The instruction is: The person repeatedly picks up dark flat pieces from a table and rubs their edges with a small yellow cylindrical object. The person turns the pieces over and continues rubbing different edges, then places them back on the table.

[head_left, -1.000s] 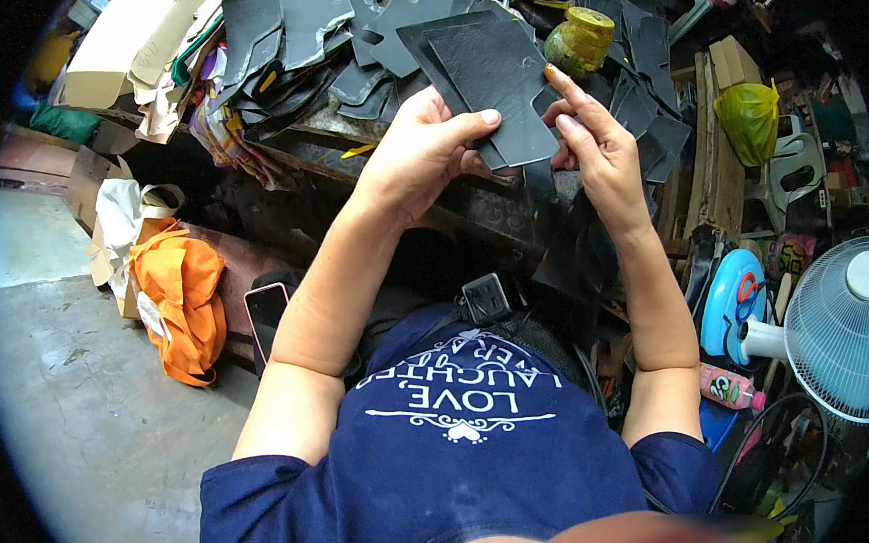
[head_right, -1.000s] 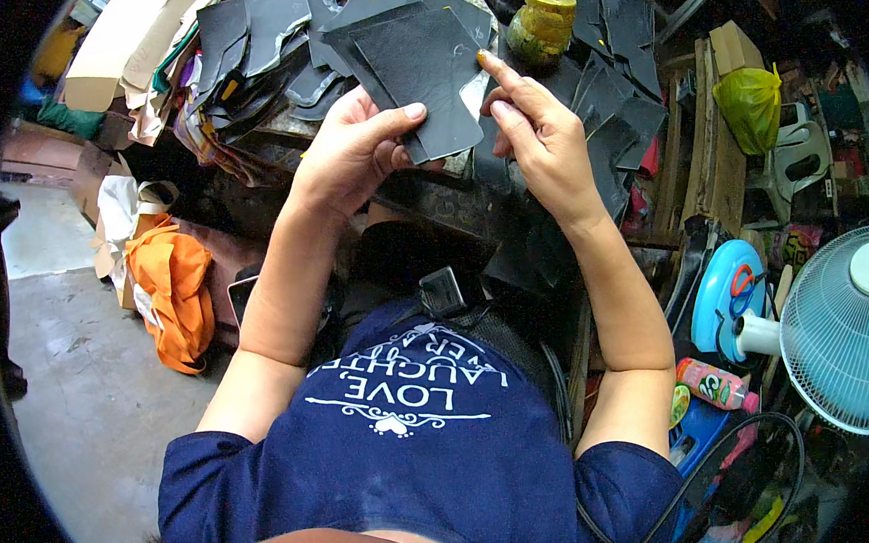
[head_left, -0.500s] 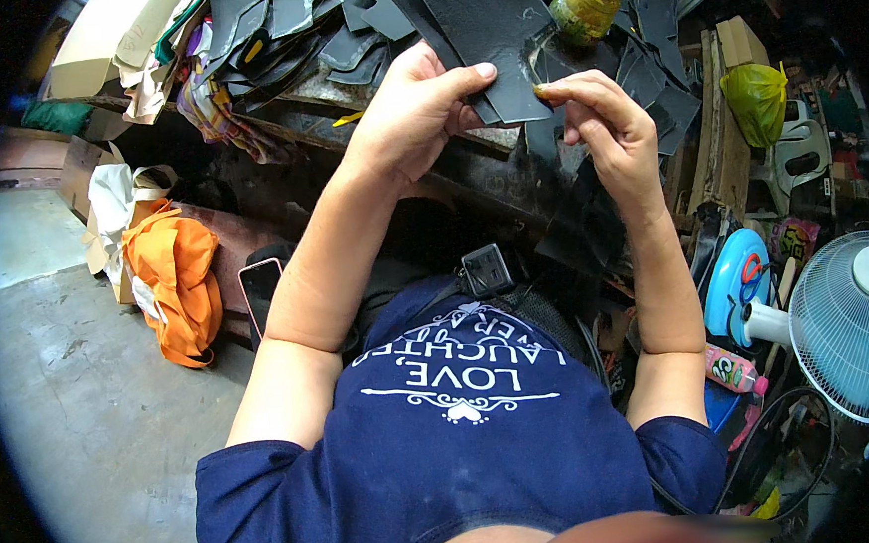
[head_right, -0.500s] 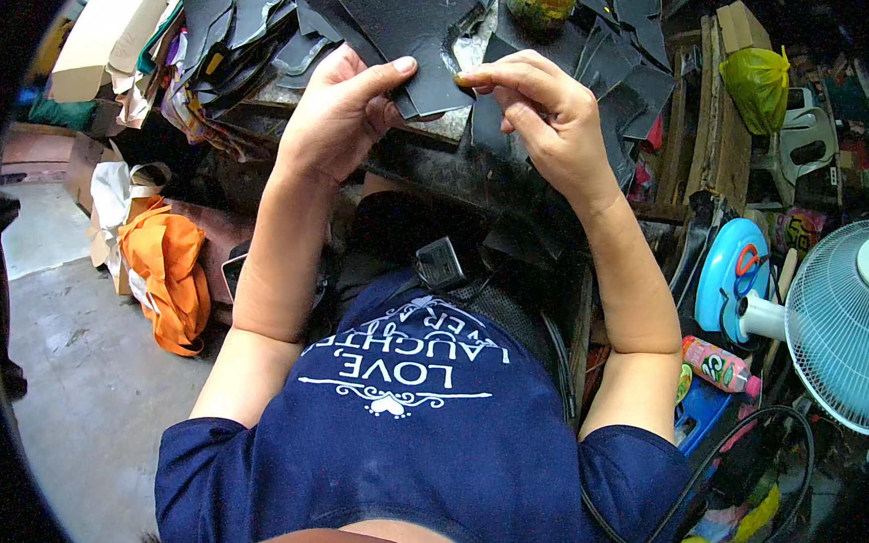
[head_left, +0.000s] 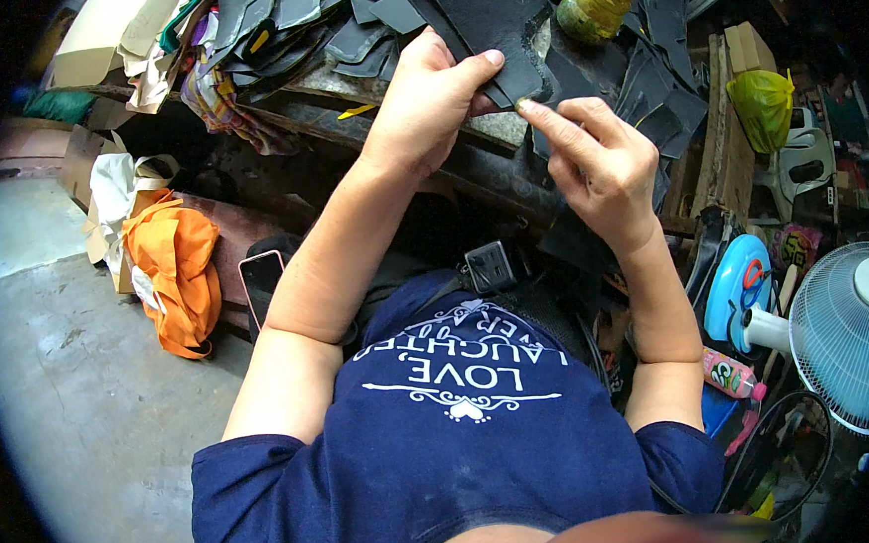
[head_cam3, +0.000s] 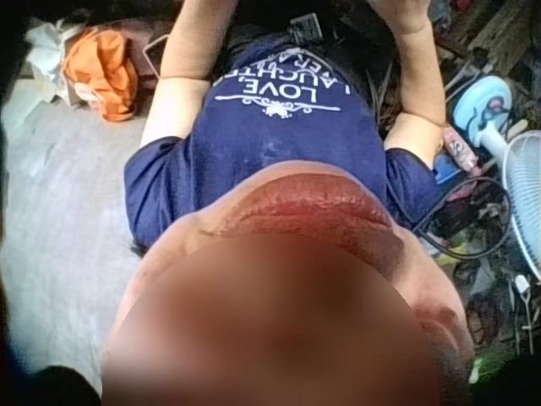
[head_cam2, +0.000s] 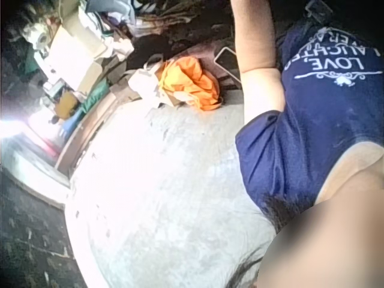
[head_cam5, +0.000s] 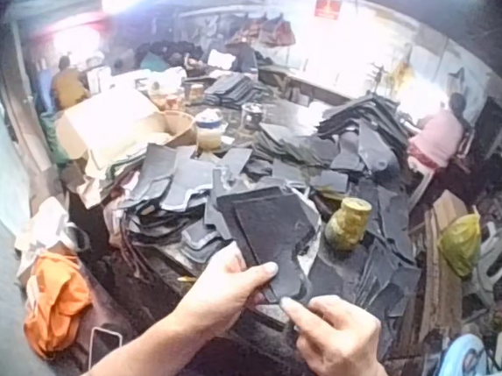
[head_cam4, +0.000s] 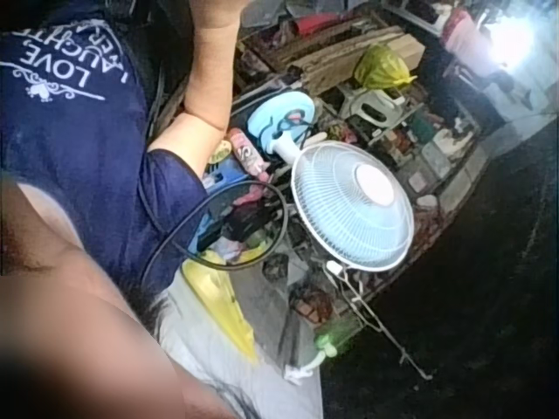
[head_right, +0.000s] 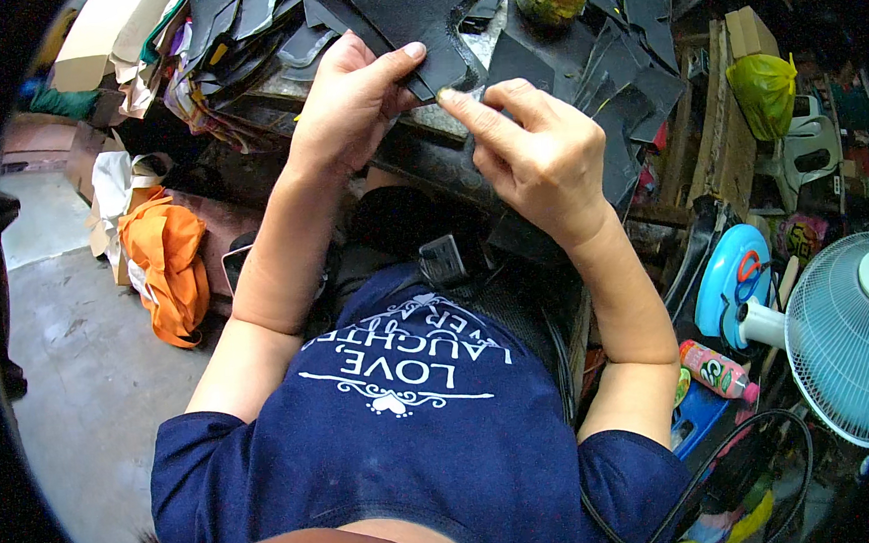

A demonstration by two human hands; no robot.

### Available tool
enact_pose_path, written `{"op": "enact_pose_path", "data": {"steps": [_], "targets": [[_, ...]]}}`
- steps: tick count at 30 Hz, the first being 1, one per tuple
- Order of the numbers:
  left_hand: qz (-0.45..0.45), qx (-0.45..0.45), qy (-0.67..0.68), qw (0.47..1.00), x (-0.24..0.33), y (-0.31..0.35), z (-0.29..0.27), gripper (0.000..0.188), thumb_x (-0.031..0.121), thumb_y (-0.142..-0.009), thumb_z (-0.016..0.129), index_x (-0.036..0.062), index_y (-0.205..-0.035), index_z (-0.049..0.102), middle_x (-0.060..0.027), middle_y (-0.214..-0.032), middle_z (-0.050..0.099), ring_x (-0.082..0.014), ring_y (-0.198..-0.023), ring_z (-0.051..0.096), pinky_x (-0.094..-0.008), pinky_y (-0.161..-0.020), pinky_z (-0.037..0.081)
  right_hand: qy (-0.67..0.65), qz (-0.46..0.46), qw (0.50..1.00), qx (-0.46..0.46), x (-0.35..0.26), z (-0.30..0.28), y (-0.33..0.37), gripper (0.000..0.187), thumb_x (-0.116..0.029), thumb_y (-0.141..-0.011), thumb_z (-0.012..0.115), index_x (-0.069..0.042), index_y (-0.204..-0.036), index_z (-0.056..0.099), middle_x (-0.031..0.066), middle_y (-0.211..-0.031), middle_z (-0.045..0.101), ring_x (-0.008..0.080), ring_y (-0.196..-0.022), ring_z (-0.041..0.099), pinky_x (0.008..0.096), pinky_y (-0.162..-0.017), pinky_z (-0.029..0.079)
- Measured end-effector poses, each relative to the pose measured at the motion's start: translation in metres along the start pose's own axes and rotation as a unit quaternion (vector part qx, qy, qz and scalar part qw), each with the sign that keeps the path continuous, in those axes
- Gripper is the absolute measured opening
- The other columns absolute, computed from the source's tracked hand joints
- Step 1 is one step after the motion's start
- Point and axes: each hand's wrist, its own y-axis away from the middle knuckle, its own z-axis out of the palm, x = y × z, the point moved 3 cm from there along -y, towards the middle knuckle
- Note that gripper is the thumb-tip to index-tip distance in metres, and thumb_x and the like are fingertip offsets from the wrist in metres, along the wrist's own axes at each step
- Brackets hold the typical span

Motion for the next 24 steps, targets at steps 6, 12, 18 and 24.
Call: {"op": "enact_pose_path", "data": {"steps": [6,12,18,24], "targets": [[0.117,0.022,-0.116,0.986,0.016,-0.006,-0.019,0.032,0.002,-0.086,0.068,-0.0014,-0.116,0.056,-0.0107,-0.1,0.068,-0.0141,-0.085,0.067,-0.0259,-0.066,0.057,-0.198,0.063,0.978,0.014,0.024,-0.011,-0.015,0.028,0.003,-0.074,0.059,-0.005,-0.098,0.071,0.0049,-0.087,0.063,0.0119,-0.072,0.06,0.0244,-0.062,0.049],[0.129,0.109,-0.186,0.968,0.08,0.023,-0.081,0.03,0.004,-0.087,0.069,-0.0033,-0.114,0.058,-0.0092,-0.095,0.07,-0.0128,-0.076,0.068,-0.0261,-0.065,0.058,-0.213,0.178,0.96,0.03,0.063,0.007,-0.042,0.061,-0.002,-0.086,0.064,-0.015,-0.142,0.047,0.0022,-0.092,0.066,0.0089,-0.076,0.06,0.0241,-0.073,0.051],[0.069,0.101,-0.227,0.966,0.077,0.046,-0.085,0.04,0.013,-0.086,0.074,0.0,-0.118,0.056,-0.0052,-0.088,0.069,-0.0073,-0.061,0.064,-0.0184,-0.046,0.048,0.022,-0.015,0.997,-0.067,0.055,0.068,-0.073,0.107,-0.028,-0.069,0.084,-0.019,-0.155,0.022,0.0118,-0.11,0.064,0.0324,-0.109,0.057,0.0436,-0.093,0.048],[0.014,0.077,-0.262,0.962,0.066,0.054,-0.085,0.047,0.011,-0.086,0.072,-0.0019,-0.126,0.051,-0.005,-0.091,0.067,-0.0042,-0.058,0.06,-0.0177,-0.044,0.046,0.061,0.006,0.997,-0.042,0.076,0.086,-0.104,0.089,-0.02,-0.077,0.078,-0.022,-0.152,0.03,0.0079,-0.101,0.066,0.0289,-0.092,0.064,0.0421,-0.082,0.052]]}}
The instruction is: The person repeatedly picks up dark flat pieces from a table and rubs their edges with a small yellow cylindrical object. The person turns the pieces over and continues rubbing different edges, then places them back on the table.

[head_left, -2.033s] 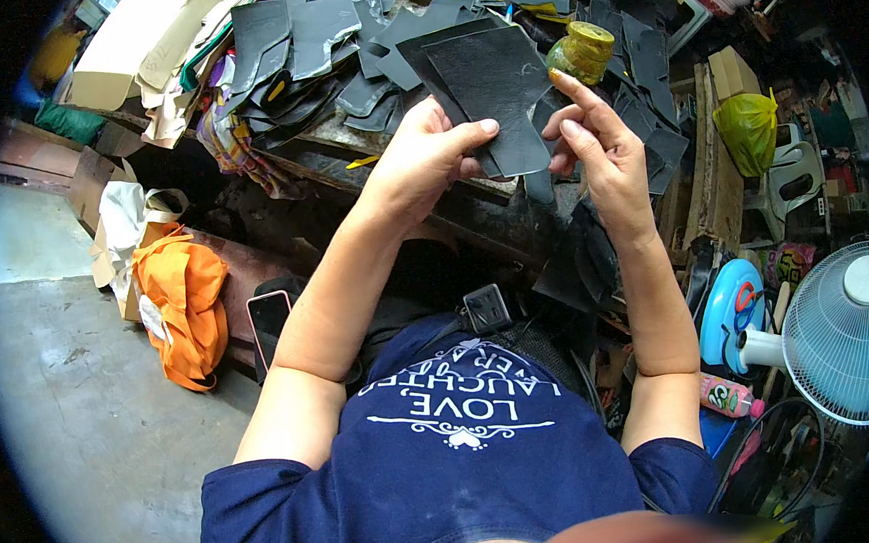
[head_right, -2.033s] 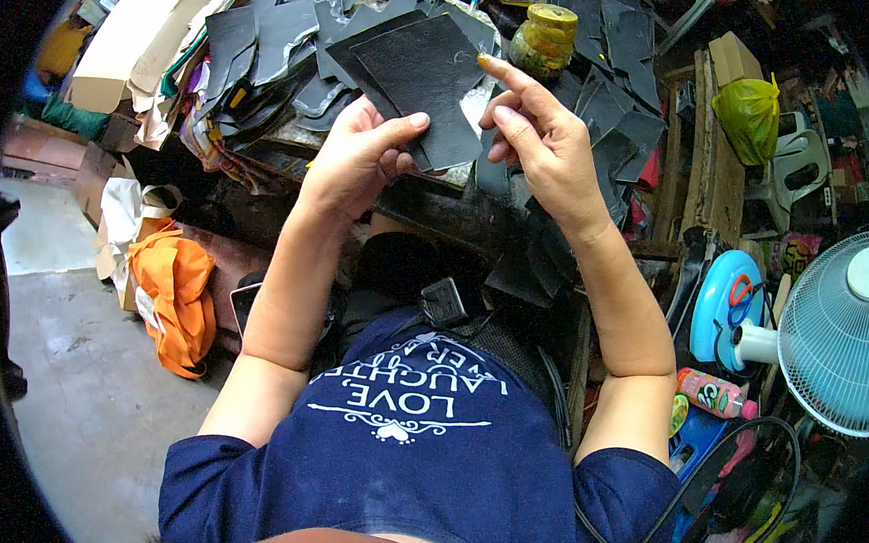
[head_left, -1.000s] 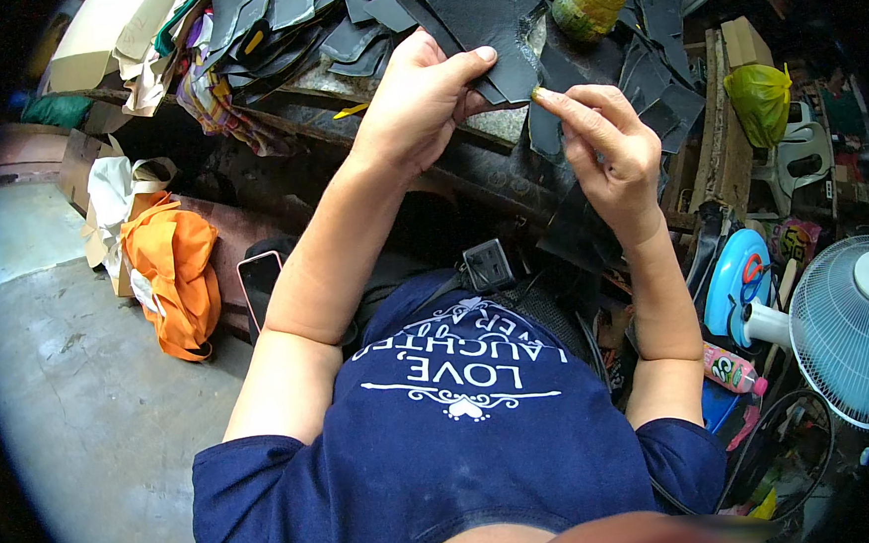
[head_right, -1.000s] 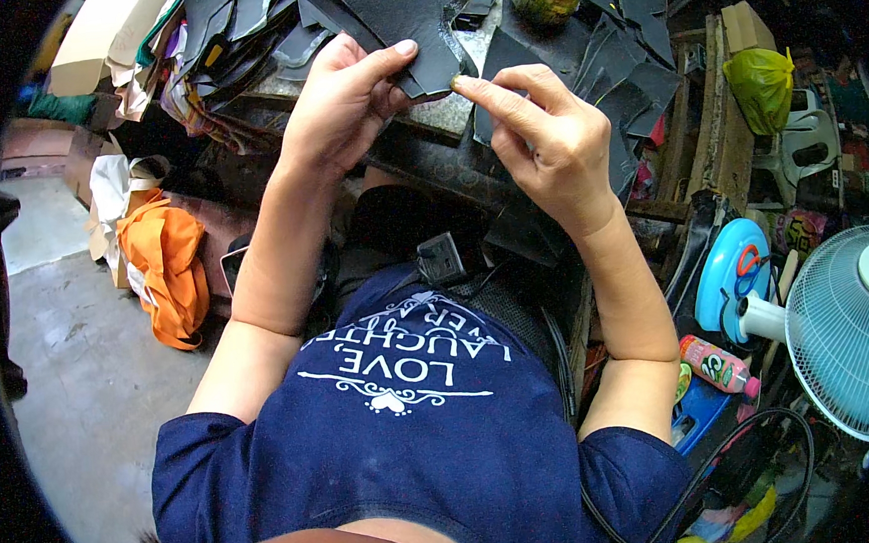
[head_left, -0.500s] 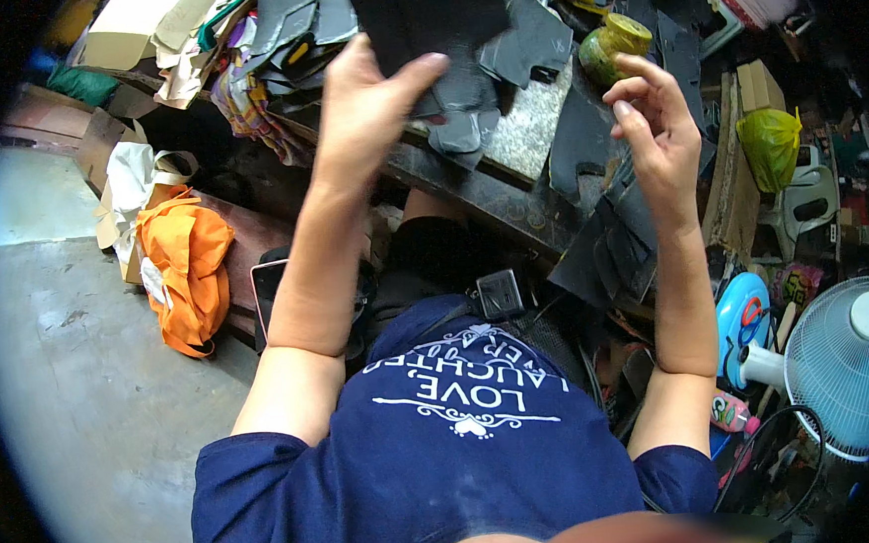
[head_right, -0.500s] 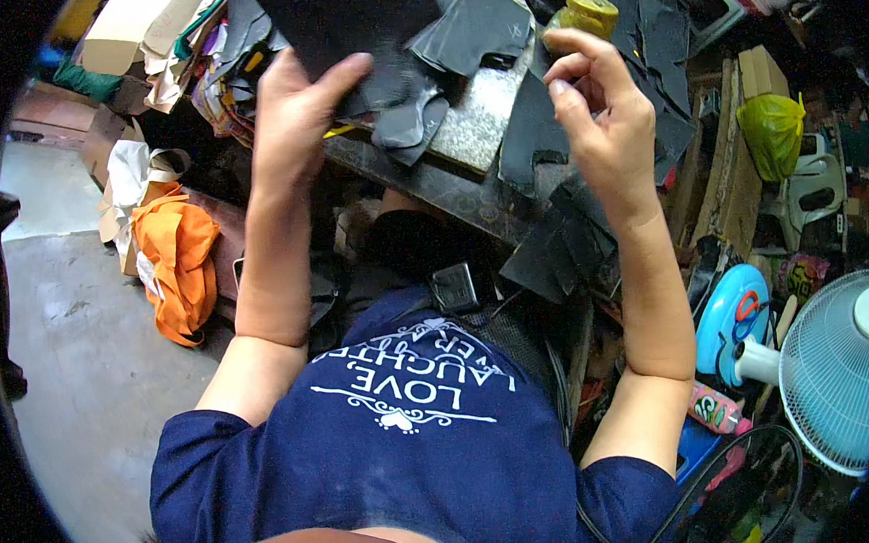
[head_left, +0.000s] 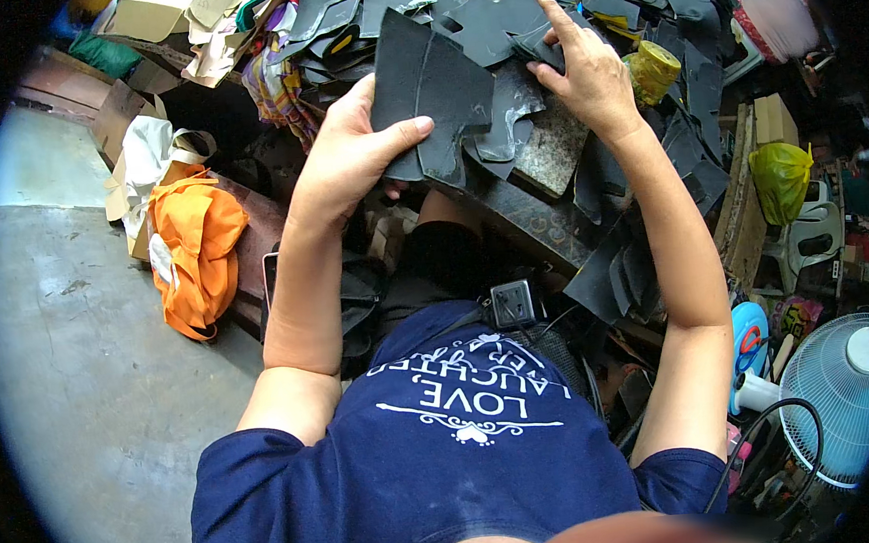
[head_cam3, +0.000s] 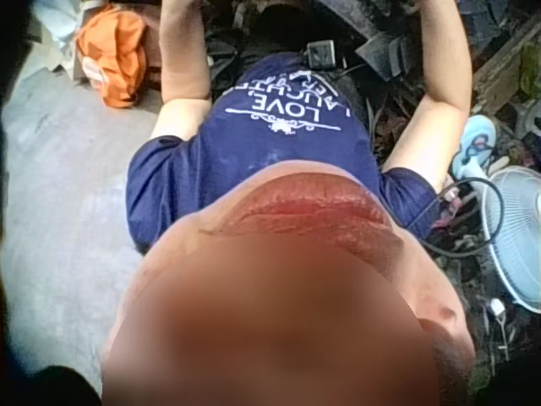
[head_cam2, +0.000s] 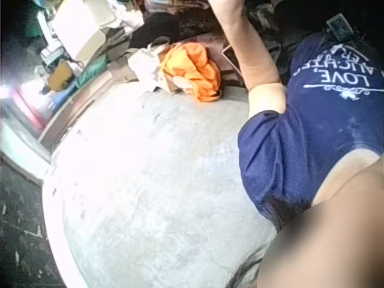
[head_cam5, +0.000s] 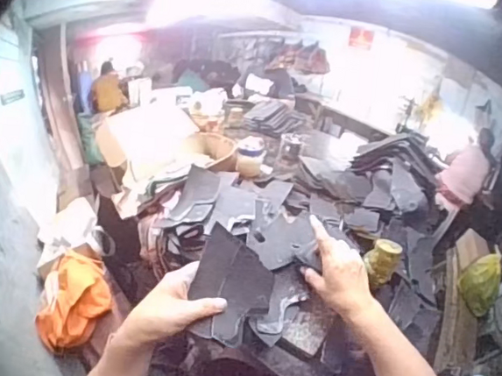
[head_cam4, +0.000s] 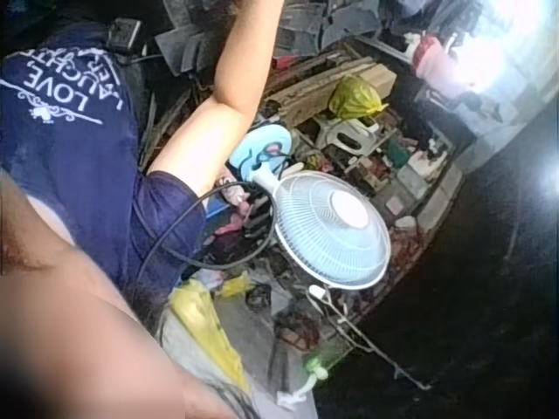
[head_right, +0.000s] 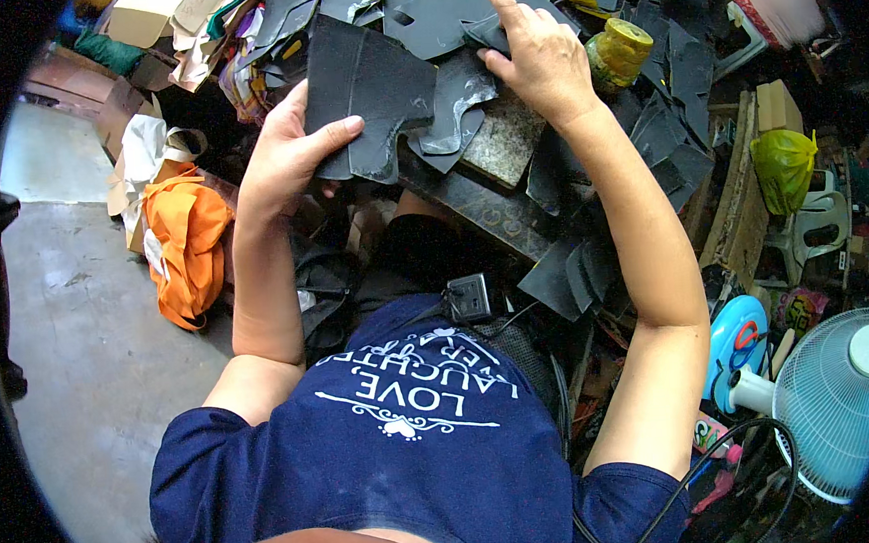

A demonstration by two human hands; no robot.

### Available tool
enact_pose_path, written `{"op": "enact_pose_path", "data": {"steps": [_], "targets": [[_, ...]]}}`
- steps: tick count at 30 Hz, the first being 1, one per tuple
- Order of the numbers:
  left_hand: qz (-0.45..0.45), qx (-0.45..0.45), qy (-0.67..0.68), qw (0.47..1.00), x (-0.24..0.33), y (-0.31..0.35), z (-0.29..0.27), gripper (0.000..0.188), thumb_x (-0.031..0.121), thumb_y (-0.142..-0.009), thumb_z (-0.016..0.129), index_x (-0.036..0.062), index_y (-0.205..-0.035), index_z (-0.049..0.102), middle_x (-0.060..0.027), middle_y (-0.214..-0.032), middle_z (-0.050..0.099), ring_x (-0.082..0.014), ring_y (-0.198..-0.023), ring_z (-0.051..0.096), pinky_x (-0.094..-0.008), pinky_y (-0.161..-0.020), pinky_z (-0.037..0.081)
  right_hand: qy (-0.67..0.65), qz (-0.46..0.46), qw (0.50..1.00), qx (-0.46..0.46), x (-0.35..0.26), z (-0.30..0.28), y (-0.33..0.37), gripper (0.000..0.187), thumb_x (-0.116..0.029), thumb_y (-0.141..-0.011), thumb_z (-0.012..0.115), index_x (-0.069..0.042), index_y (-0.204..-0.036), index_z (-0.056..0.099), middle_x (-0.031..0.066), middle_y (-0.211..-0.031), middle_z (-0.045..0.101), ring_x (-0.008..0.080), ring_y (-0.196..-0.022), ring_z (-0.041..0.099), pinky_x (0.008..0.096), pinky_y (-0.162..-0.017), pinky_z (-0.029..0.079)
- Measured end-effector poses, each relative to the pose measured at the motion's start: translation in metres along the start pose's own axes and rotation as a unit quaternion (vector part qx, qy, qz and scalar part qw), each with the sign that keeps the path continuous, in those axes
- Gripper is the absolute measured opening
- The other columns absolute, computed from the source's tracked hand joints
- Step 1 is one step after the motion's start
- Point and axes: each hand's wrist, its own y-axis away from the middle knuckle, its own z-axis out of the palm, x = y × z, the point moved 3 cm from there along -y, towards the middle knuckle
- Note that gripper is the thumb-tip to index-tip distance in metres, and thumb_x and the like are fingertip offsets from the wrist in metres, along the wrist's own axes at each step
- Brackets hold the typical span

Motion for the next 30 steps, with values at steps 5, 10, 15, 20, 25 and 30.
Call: {"op": "enact_pose_path", "data": {"steps": [5,10,15,20,25,30], "targets": [[-0.027,-0.023,0.005,0.999,-0.009,-0.007,0.015,0.053,0.014,-0.084,0.071,-0.0018,-0.129,0.047,-0.0052,-0.09,0.065,-0.003,-0.053,0.056,-0.0168,-0.04,0.043,-0.016,-0.023,0.999,0.037,-0.01,-0.008,0.0,0.083,-0.022,-0.081,0.077,-0.023,-0.152,0.033,0.0066,-0.098,0.067,0.0245,-0.089,0.066,0.0393,-0.078,0.054],[-0.035,-0.035,0.03,0.998,-0.019,-0.018,0.029,0.05,0.016,-0.087,0.068,-0.0001,-0.129,0.045,-0.0038,-0.087,0.065,-0.0039,-0.051,0.057,-0.0175,-0.034,0.042,-0.173,0.034,0.983,-0.045,-0.03,-0.018,0.016,0.077,-0.015,-0.085,0.072,-0.023,-0.152,0.034,0.0033,-0.089,0.069,0.017,-0.075,0.066,0.0335,-0.077,0.054],[0.044,0.012,-0.099,0.994,-0.017,-0.022,0.024,0.039,0.014,-0.094,0.058,-0.0017,-0.128,0.046,-0.0171,-0.089,0.068,-0.0229,-0.066,0.068,-0.0305,-0.055,0.055,-0.128,-0.045,0.988,-0.079,-0.052,-0.012,0.025,0.084,-0.02,-0.084,0.072,-0.025,-0.154,0.026,0.0007,-0.097,0.073,0.022,-0.094,0.066,0.0365,-0.084,0.054],[0.189,0.168,-0.305,0.918,0.016,0.0,0.002,0.037,0.014,-0.096,0.053,-0.0002,-0.13,0.047,-0.0281,-0.102,0.066,-0.0417,-0.097,0.066,-0.0426,-0.079,0.053,-0.045,-0.046,0.994,-0.083,-0.054,-0.01,0.026,0.084,-0.024,-0.082,0.073,-0.026,-0.153,0.028,0.0022,-0.093,0.073,0.0239,-0.088,0.066,0.0368,-0.08,0.055],[0.152,0.046,0.146,0.976,0.018,-0.012,0.012,0.032,0.005,-0.094,0.05,-0.0029,-0.125,0.047,-0.007,-0.105,0.064,-0.0157,-0.082,0.065,-0.0272,-0.077,0.053,-0.231,0.054,0.968,-0.081,-0.052,-0.016,0.025,0.074,-0.018,-0.088,0.068,-0.022,-0.152,0.031,0.0066,-0.094,0.073,0.0207,-0.091,0.068,0.0316,-0.078,0.054],[0.01,-0.092,0.202,0.975,0.0,-0.017,0.041,0.04,0.012,-0.096,0.055,0.001,-0.131,0.041,-0.0163,-0.104,0.068,-0.017,-0.078,0.071,-0.0264,-0.056,0.06,-0.478,0.124,0.869,-0.023,-0.039,-0.04,0.037,0.051,-0.01,-0.099,0.052,-0.003,-0.147,0.036,0.0131,-0.106,0.069,0.0165,-0.098,0.064,0.0303,-0.09,0.05]]}}
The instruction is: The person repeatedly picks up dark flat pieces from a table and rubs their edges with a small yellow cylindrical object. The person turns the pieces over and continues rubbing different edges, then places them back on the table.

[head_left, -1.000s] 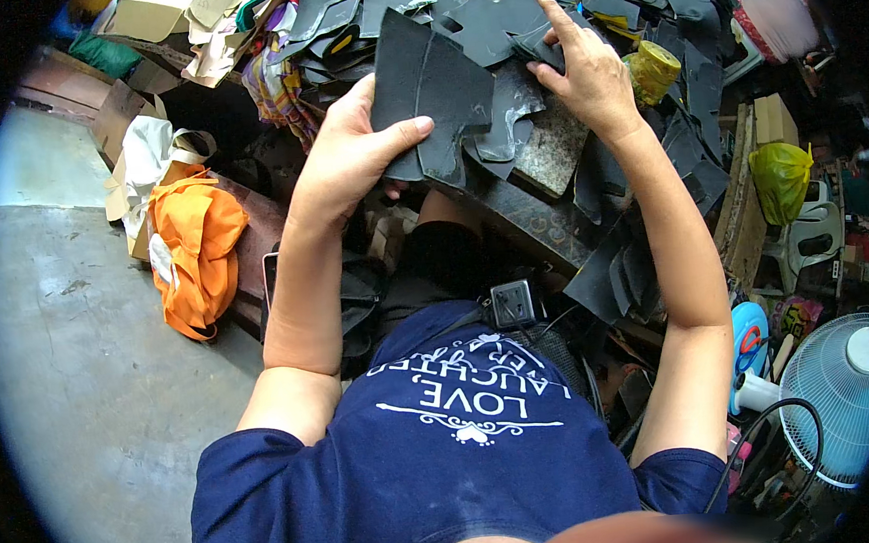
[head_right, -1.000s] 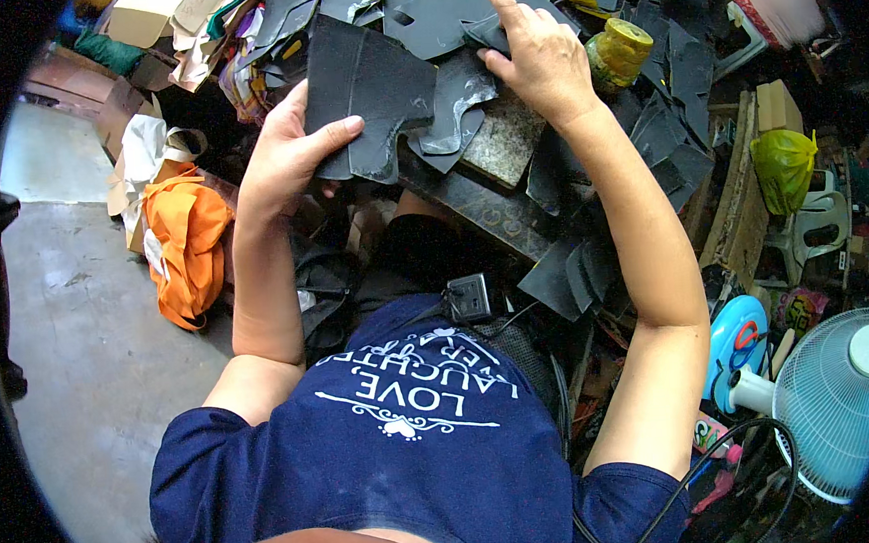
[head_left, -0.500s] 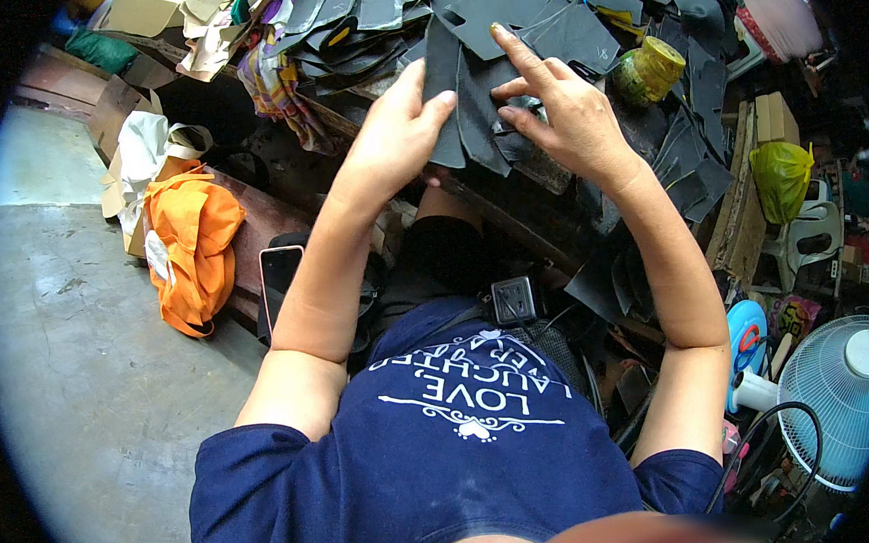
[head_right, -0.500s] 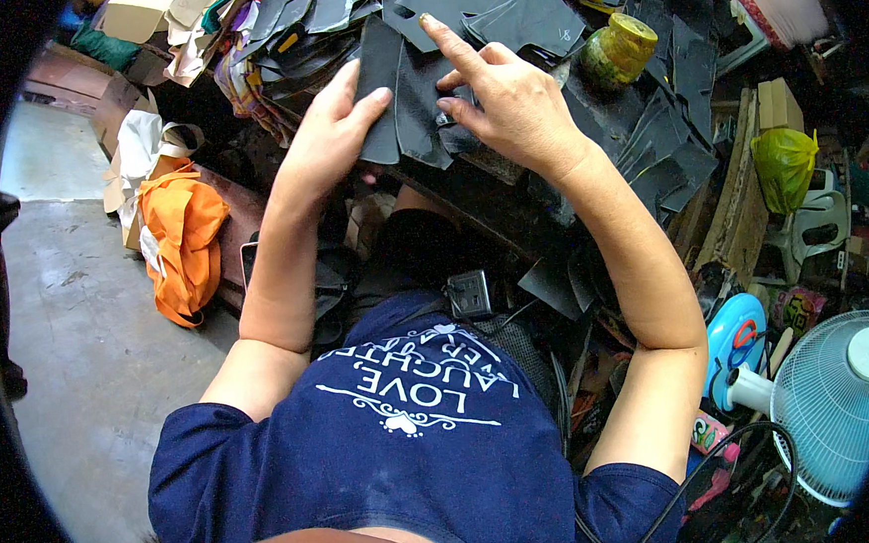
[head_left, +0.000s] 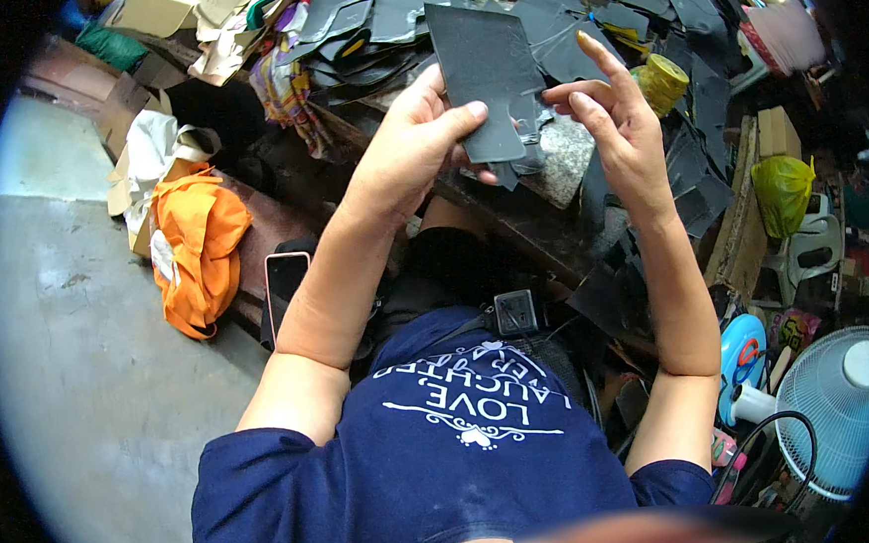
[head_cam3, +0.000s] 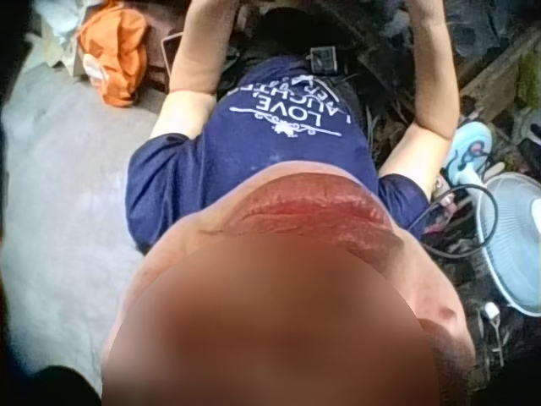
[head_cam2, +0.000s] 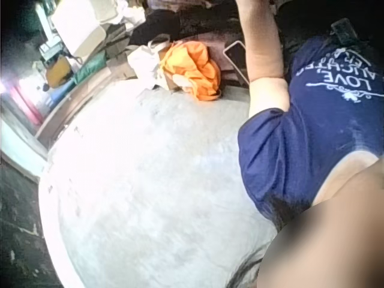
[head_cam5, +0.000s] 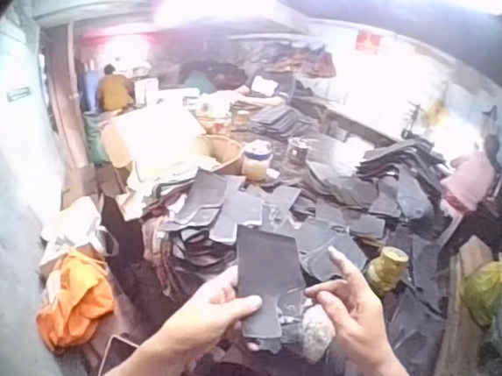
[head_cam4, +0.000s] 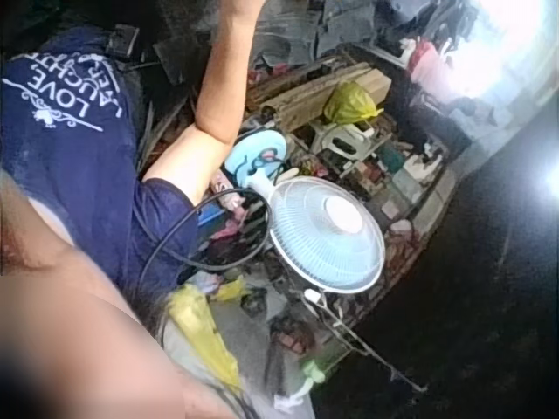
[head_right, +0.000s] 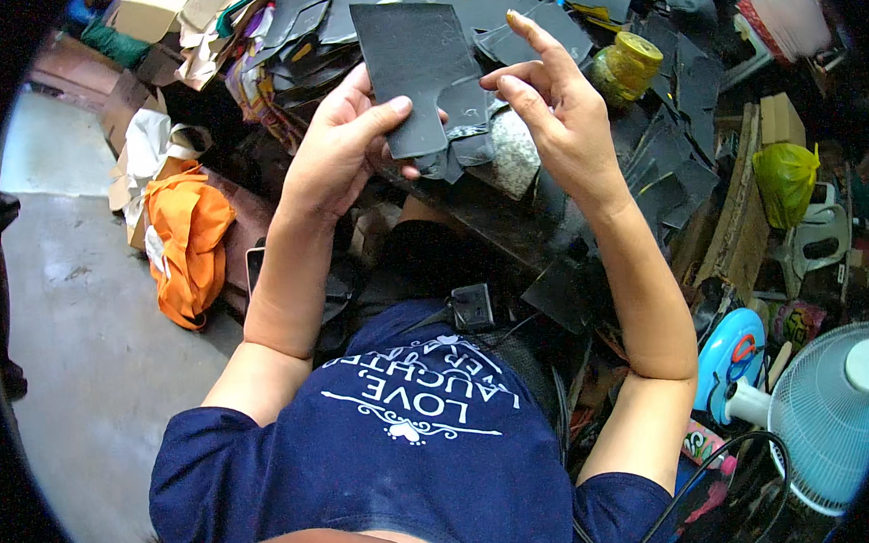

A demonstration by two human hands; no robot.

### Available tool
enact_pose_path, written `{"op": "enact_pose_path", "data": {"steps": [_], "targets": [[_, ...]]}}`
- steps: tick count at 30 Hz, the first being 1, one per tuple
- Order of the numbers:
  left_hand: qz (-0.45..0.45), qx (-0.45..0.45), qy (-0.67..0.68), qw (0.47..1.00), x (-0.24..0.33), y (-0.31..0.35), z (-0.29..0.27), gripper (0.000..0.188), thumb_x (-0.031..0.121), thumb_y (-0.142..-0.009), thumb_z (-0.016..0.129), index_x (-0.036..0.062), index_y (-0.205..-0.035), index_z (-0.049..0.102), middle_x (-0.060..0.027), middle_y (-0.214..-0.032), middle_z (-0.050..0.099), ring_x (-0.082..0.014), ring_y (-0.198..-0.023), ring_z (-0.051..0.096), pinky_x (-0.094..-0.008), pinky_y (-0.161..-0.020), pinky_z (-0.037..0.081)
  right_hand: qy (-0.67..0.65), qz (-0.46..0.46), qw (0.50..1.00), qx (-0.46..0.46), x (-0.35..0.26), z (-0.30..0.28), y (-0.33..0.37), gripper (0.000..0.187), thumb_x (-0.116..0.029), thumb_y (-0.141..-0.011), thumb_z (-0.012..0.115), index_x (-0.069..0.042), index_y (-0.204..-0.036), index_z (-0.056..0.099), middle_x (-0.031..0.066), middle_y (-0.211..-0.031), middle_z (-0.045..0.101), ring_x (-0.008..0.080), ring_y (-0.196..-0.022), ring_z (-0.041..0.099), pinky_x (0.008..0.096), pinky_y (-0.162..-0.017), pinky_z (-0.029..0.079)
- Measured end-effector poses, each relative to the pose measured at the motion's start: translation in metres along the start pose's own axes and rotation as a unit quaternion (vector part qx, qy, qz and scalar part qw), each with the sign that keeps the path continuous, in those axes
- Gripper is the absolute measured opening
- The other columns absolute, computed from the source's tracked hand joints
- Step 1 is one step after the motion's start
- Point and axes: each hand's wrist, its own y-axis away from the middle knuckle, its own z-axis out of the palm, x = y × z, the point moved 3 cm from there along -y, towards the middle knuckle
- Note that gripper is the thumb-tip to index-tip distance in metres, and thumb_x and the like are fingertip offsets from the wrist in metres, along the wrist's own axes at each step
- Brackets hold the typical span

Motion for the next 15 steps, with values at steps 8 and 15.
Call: {"op": "enact_pose_path", "data": {"steps": [8,15], "targets": [[-0.047,-0.014,0.027,0.998,-0.018,-0.008,0.03,0.046,0.008,-0.091,0.064,-0.001,-0.13,0.044,-0.0102,-0.112,0.062,-0.0125,-0.086,0.067,-0.0253,-0.067,0.06,-0.082,0.05,0.994,0.047,-0.005,-0.012,0.043,0.043,-0.008,-0.098,0.051,0.0,-0.14,0.047,0.0119,-0.113,0.063,0.0139,-0.097,0.061,0.0277,-0.086,0.051],[-0.041,-0.006,0.04,0.998,-0.018,-0.011,0.042,0.041,0.01,-0.092,0.065,0.0001,-0.128,0.049,-0.0075,-0.108,0.065,-0.0085,-0.084,0.067,-0.0173,-0.061,0.056,-0.003,0.059,0.998,0.038,-0.001,-0.013,0.058,0.047,-0.008,-0.098,0.05,-0.006,-0.145,0.045,0.0073,-0.118,0.062,0.0092,-0.09,0.059,0.0248,-0.085,0.048]]}}
